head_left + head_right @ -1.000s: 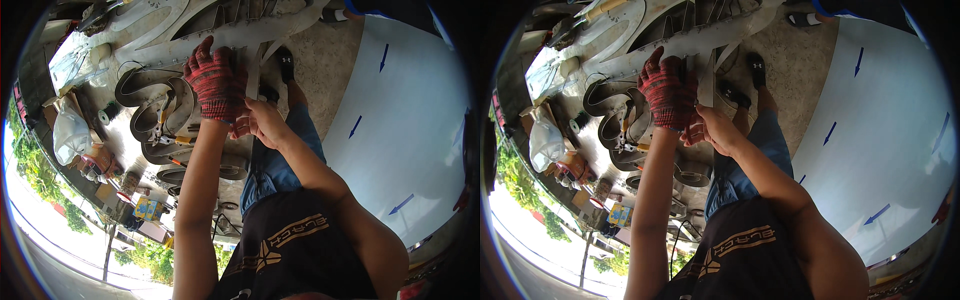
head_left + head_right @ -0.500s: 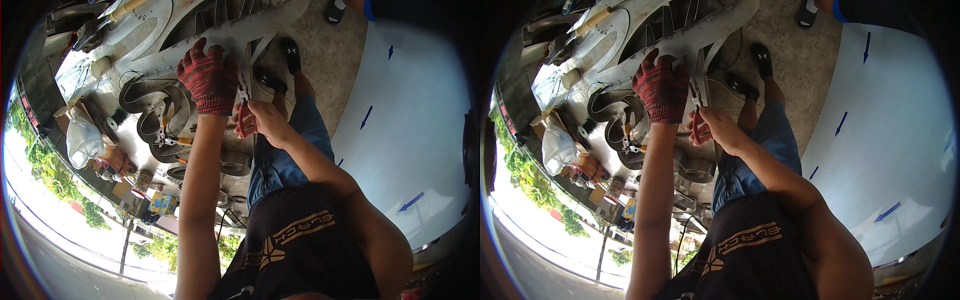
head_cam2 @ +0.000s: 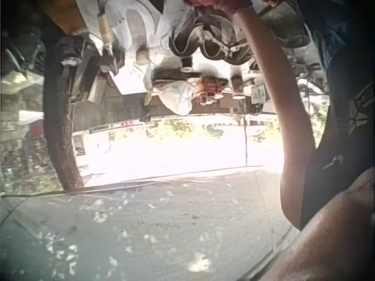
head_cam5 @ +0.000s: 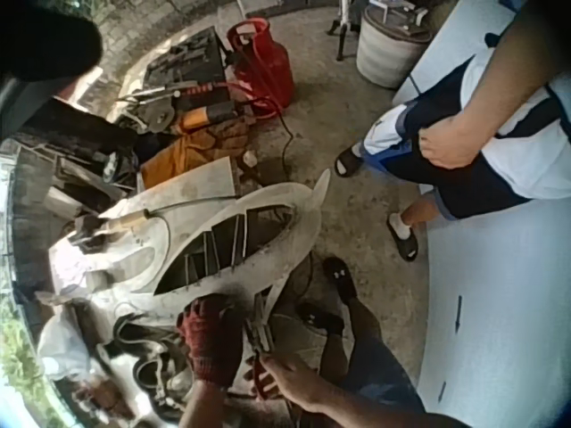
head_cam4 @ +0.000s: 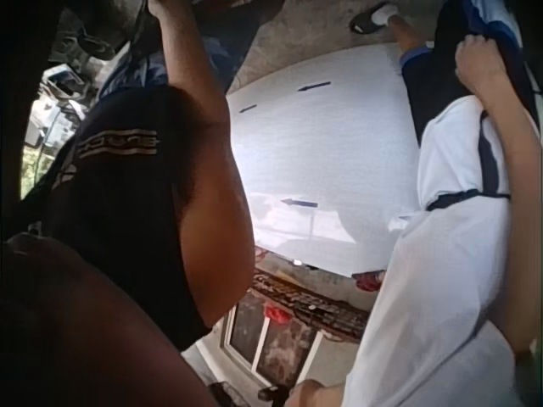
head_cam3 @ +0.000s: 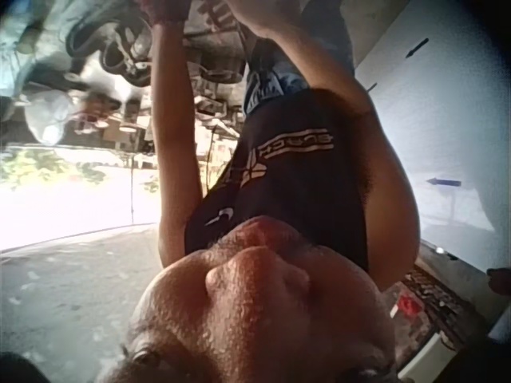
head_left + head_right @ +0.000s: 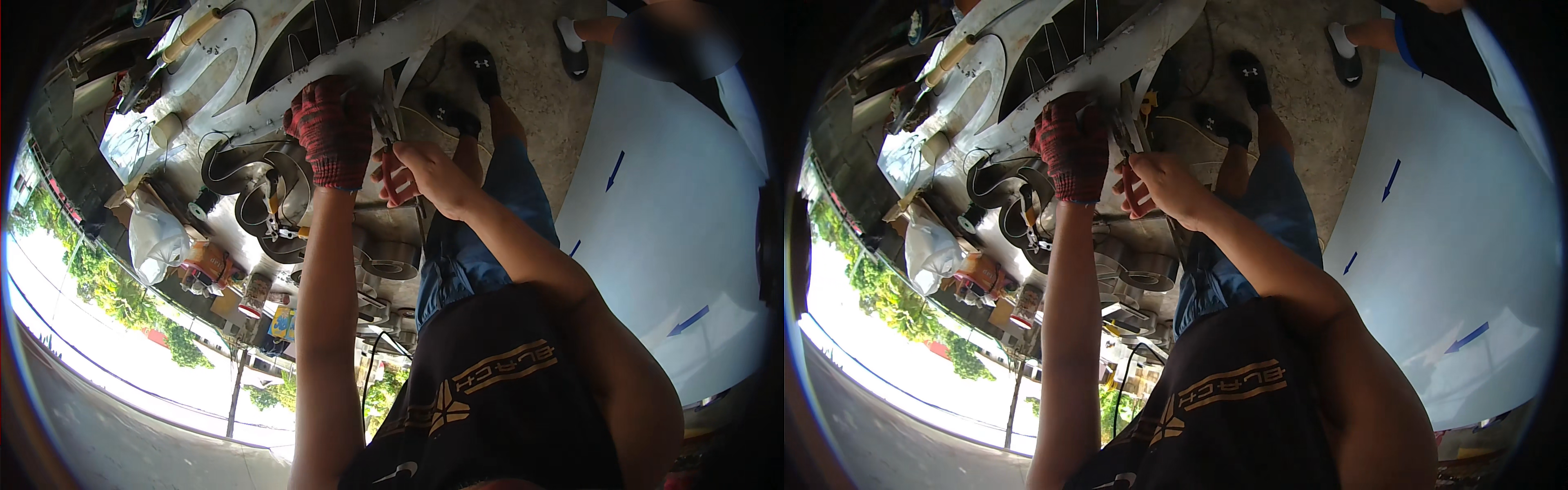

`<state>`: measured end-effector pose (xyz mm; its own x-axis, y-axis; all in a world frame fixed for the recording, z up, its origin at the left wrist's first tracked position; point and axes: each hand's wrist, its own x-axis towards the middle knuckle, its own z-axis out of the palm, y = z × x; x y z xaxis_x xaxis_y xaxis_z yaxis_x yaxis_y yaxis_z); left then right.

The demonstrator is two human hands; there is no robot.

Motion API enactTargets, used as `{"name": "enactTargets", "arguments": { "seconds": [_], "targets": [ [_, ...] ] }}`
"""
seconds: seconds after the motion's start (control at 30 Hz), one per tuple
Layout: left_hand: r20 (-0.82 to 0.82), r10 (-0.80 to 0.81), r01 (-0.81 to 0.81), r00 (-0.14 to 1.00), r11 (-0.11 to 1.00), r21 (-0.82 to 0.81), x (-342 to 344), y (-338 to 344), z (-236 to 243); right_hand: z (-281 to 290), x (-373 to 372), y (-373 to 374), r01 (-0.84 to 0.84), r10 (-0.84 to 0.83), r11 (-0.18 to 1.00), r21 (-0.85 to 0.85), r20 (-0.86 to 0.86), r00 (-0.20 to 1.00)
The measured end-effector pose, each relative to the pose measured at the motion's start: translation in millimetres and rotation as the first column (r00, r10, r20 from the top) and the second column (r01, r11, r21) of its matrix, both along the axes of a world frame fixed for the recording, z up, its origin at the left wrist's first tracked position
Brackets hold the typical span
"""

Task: Bending and aligning metal strips using pliers to fabricate dimensional sign letters.

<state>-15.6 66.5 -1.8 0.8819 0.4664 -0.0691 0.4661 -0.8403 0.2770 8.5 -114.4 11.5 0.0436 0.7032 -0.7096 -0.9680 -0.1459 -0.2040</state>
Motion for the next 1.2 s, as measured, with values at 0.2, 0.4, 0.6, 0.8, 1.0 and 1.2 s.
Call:
{"name": "enactTargets", "arguments": {
  "seconds": [0.2,0.4,0.6,0.8,1.0,1.2],
  "targets": [
    [0.014,-0.033,0.032,0.999,0.997,0.068,2.8,-1.7,1.1,2.6,-4.7,-3.6,-0.020,0.019,1.000,0.002,0.010,1.000],
    [-0.068,-0.008,0.015,0.998,0.996,0.090,2.8,-1.8,0.7,4.1,-17.7,-10.4,-0.030,0.030,1.000,0.009,0.004,1.000],
    [0.156,0.025,0.001,0.987,0.986,-0.169,-9.3,14.1,19.6,14.1,-22.1,-22.3,-0.063,0.064,0.998,-0.018,0.040,0.997],
    [0.358,0.246,-0.194,0.901,0.965,-0.176,-60.2,16.7,62.2,22.4,-33.6,-38.6,-0.152,0.154,0.988,-0.040,0.040,0.987],
    [0.208,0.583,-0.441,0.786,0.764,-0.471,-151.6,-32.5,59.1,29.2,-35.0,-51.7,-0.263,0.270,0.961,-0.081,0.094,0.958],
    [0.194,0.494,-0.449,0.848,0.862,-0.234,-186.8,-65.2,78.3,42.1,-27.3,-63.9,-0.340,0.380,0.916,-0.211,0.195,0.904]
  ]
}}
